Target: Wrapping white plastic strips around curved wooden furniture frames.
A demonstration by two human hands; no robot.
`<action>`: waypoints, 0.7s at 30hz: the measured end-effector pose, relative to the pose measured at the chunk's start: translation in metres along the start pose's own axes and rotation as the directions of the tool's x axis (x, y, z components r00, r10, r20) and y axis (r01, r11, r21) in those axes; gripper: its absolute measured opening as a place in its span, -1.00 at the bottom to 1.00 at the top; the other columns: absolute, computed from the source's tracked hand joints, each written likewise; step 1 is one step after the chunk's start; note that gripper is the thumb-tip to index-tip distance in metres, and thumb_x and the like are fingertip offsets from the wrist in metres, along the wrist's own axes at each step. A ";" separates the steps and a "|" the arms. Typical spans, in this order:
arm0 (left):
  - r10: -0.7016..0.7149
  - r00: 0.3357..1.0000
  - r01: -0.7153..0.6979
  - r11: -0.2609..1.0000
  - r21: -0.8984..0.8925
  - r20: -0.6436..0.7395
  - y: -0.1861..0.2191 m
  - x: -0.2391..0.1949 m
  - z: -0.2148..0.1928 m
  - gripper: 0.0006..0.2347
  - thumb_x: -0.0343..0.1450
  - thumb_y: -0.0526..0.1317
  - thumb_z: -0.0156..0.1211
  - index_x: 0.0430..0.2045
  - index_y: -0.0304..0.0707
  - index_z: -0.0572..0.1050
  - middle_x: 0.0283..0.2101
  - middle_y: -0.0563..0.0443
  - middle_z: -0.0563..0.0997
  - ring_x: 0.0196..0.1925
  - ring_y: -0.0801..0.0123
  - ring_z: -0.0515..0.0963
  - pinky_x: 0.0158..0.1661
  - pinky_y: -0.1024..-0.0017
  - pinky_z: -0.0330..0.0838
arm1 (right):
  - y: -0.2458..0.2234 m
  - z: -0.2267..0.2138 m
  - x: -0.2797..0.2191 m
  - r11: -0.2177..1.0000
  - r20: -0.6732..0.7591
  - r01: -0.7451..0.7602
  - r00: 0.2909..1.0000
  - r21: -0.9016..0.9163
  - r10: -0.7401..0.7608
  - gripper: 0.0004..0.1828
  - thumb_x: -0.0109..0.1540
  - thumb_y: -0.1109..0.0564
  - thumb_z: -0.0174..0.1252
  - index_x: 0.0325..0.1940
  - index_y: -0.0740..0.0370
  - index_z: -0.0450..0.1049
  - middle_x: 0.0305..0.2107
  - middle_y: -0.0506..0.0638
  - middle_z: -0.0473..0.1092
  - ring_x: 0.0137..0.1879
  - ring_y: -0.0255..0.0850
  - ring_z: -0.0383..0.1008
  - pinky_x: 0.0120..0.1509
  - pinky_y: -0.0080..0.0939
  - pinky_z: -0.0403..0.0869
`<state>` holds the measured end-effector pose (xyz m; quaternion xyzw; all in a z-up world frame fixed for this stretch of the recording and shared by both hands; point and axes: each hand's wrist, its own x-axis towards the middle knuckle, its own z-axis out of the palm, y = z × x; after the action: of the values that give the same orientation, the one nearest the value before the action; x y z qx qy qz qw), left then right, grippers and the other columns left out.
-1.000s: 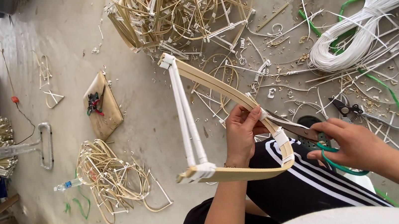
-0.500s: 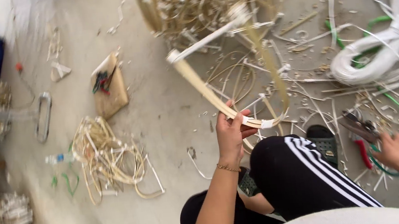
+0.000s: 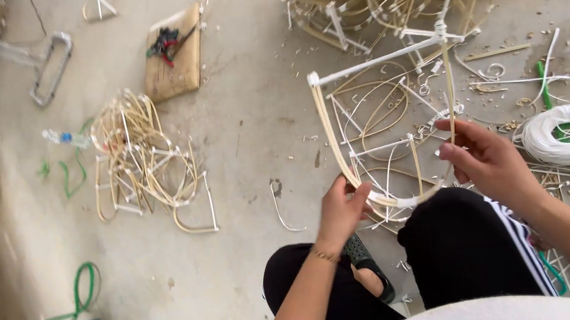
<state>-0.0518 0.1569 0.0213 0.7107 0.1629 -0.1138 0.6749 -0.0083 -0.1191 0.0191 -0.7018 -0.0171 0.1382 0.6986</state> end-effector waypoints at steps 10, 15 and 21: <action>0.212 0.937 -0.043 0.859 0.511 -0.278 -0.045 -0.004 -0.100 -0.58 0.39 0.02 0.27 0.02 -0.29 0.52 -0.26 -0.09 0.71 -0.45 0.31 0.71 -0.33 0.39 0.56 | -0.067 -0.002 0.203 0.986 -0.076 0.078 0.993 -0.145 -0.090 -0.81 0.47 0.13 0.06 0.12 0.24 0.42 -0.14 -0.03 0.43 -0.14 -0.24 0.53 -0.06 -0.16 0.55; 0.164 0.969 -0.036 0.834 0.551 -0.185 -0.032 -0.009 -0.104 -0.58 0.41 0.03 0.25 0.02 -0.28 0.51 -0.26 -0.08 0.71 -0.41 0.32 0.71 -0.32 0.36 0.56 | -0.025 0.030 0.216 0.969 -0.072 -0.152 0.988 -0.194 0.140 -0.57 0.47 0.08 0.00 0.41 0.18 0.17 0.17 0.03 0.40 -0.03 -0.12 0.57 0.00 -0.01 0.61; 0.109 0.989 -0.149 0.701 0.697 0.102 -0.025 -0.021 -0.098 -0.60 0.40 0.00 0.29 -0.02 -0.31 0.52 -0.19 -0.18 0.66 -0.17 0.02 0.65 -0.16 0.18 0.52 | 0.277 -0.026 0.201 0.414 0.187 0.020 0.911 -0.910 0.368 -0.35 0.22 -0.33 0.23 0.29 -0.01 0.51 -0.14 0.02 0.64 -0.09 -0.15 0.63 0.10 -0.06 0.55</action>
<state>-0.0862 0.2534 0.0124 0.9202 0.0393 -0.1382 0.3641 0.1435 -0.1071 -0.2880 -0.9234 -0.1407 0.3068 0.1829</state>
